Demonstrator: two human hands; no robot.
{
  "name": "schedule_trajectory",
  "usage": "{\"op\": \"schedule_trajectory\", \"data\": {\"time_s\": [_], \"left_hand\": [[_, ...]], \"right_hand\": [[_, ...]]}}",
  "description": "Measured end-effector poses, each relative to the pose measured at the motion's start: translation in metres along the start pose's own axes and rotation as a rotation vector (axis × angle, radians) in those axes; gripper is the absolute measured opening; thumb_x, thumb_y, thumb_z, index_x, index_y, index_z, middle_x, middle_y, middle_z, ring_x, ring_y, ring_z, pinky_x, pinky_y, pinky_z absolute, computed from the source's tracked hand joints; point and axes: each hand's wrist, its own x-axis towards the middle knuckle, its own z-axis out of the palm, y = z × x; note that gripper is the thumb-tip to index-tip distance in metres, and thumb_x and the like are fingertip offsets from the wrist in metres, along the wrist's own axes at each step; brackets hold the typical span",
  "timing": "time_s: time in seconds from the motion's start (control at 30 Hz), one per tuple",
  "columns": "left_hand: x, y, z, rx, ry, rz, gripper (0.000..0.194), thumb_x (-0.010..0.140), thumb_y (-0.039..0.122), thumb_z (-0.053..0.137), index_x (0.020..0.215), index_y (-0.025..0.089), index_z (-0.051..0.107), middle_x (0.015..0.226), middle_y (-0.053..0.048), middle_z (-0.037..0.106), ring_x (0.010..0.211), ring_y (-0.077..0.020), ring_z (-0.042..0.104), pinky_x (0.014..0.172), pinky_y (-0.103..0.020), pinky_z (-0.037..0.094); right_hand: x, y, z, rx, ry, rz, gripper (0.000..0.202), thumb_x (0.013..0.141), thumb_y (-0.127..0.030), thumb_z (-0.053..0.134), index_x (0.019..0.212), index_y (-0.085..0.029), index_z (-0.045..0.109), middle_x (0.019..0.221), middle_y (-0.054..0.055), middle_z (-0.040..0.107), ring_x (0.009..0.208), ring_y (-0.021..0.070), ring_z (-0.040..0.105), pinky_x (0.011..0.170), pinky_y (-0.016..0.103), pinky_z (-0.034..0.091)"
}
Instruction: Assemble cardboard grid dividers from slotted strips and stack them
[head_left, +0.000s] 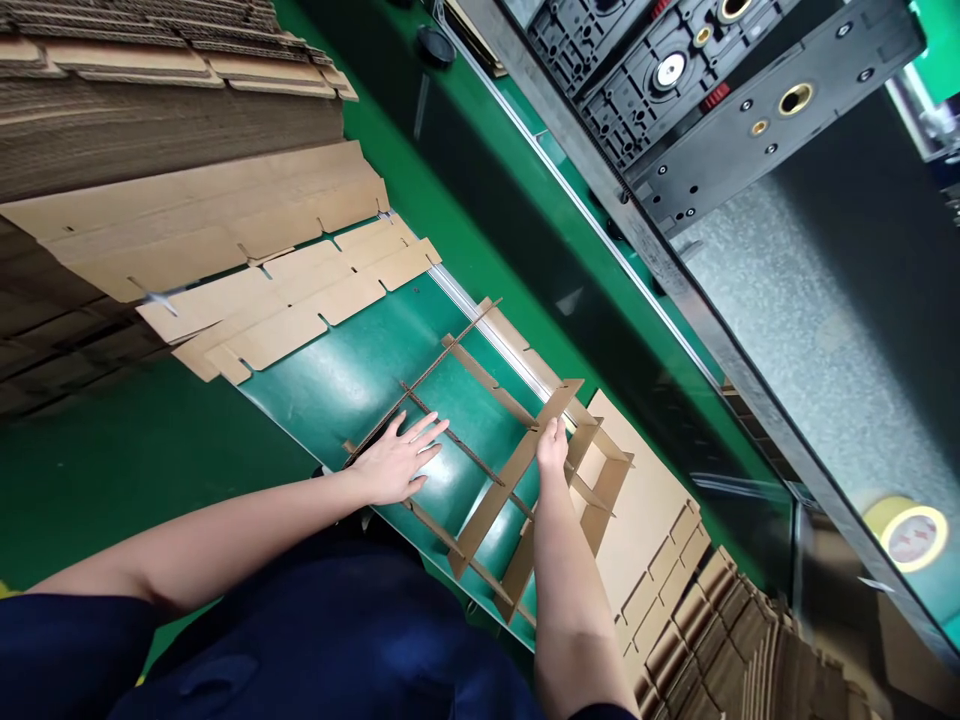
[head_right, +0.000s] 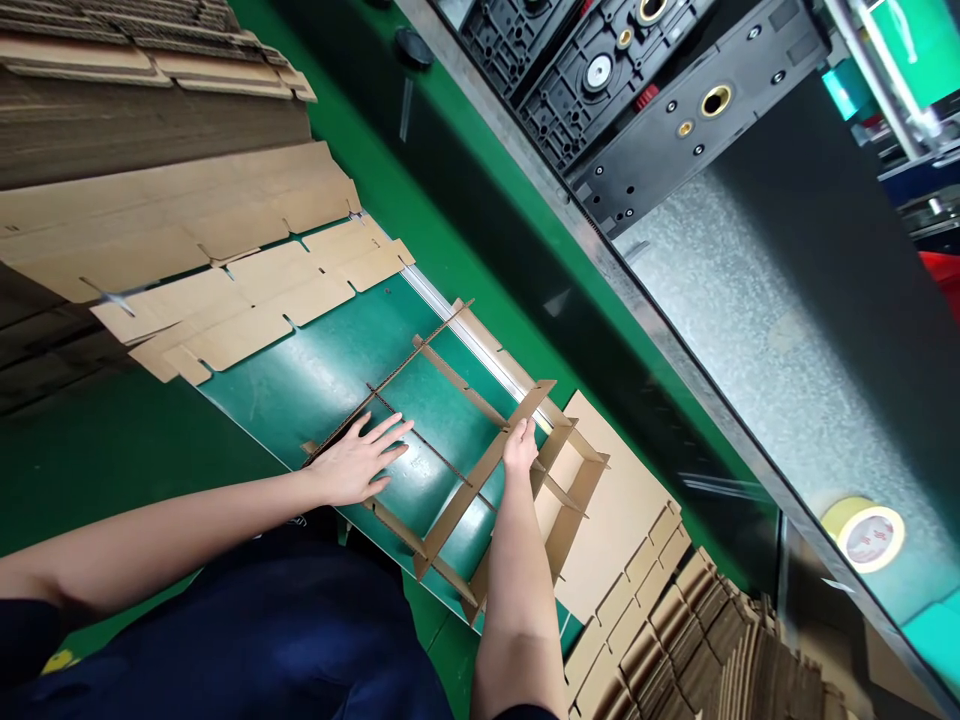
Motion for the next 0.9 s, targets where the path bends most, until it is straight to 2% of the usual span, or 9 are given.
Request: {"op": "schedule_trajectory", "data": {"time_s": [0.17, 0.33, 0.6, 0.73, 0.8, 0.9], "left_hand": [[0.000, 0.000, 0.000, -0.014, 0.003, 0.000, 0.052, 0.089, 0.047, 0.045, 0.134, 0.023, 0.054, 0.159, -0.008, 0.014, 0.146, -0.0336, 0.008, 0.114, -0.059, 0.011], [0.000, 0.000, 0.000, 0.011, -0.022, 0.006, 0.052, 0.091, 0.046, 0.041, 0.135, 0.022, 0.052, 0.160, -0.009, 0.011, 0.147, -0.0303, 0.008, 0.114, -0.059, 0.009], [0.000, -0.001, 0.001, 0.006, -0.007, 0.005, 0.051, 0.090, 0.045, 0.043, 0.134, 0.022, 0.054, 0.160, -0.008, 0.011, 0.146, -0.0326, 0.007, 0.114, -0.059, 0.010], [0.000, -0.001, 0.001, -0.005, -0.009, 0.005, 0.052, 0.090, 0.045, 0.044, 0.135, 0.023, 0.053, 0.160, -0.007, 0.011, 0.146, -0.0336, 0.007, 0.113, -0.060, 0.010], [0.000, -0.001, 0.002, -0.005, -0.010, 0.004, 0.052, 0.090, 0.045, 0.043, 0.135, 0.022, 0.053, 0.160, -0.008, 0.010, 0.146, -0.0336, 0.007, 0.113, -0.060, 0.010], [0.000, -0.001, 0.003, -0.017, 0.008, -0.004, 0.052, 0.089, 0.046, 0.045, 0.135, 0.024, 0.053, 0.160, -0.006, 0.013, 0.146, -0.0340, 0.007, 0.114, -0.059, 0.010]], "right_hand": [[0.001, 0.001, 0.000, 0.012, -0.030, 0.006, 0.060, 0.096, -0.050, 0.015, 0.130, -0.015, 0.051, 0.117, 0.017, 0.062, 0.108, 0.0305, 0.056, 0.093, 0.044, 0.039], [0.001, -0.001, 0.001, -0.008, -0.002, 0.008, 0.059, 0.096, -0.046, 0.012, 0.126, -0.015, 0.052, 0.111, 0.016, 0.064, 0.105, 0.0311, 0.057, 0.093, 0.046, 0.037], [-0.001, -0.008, 0.001, -0.071, 0.029, 0.004, 0.052, 0.095, -0.039, 0.013, 0.119, -0.015, 0.053, 0.099, 0.015, 0.066, 0.097, 0.0320, 0.059, 0.092, 0.050, 0.035], [-0.002, -0.012, 0.002, -0.078, 0.022, 0.015, 0.054, 0.096, -0.040, 0.013, 0.122, -0.015, 0.052, 0.097, 0.017, 0.066, 0.098, 0.0327, 0.059, 0.093, 0.052, 0.033], [-0.002, -0.014, 0.002, -0.073, 0.023, 0.021, 0.057, 0.096, -0.041, 0.012, 0.133, -0.015, 0.045, 0.101, 0.018, 0.065, 0.099, 0.0330, 0.059, 0.093, 0.053, 0.033], [-0.004, -0.015, 0.002, -0.057, 0.028, -0.007, 0.058, 0.096, -0.042, 0.013, 0.149, -0.020, 0.023, 0.111, 0.017, 0.064, 0.103, 0.0312, 0.058, 0.094, 0.053, 0.033]]}}
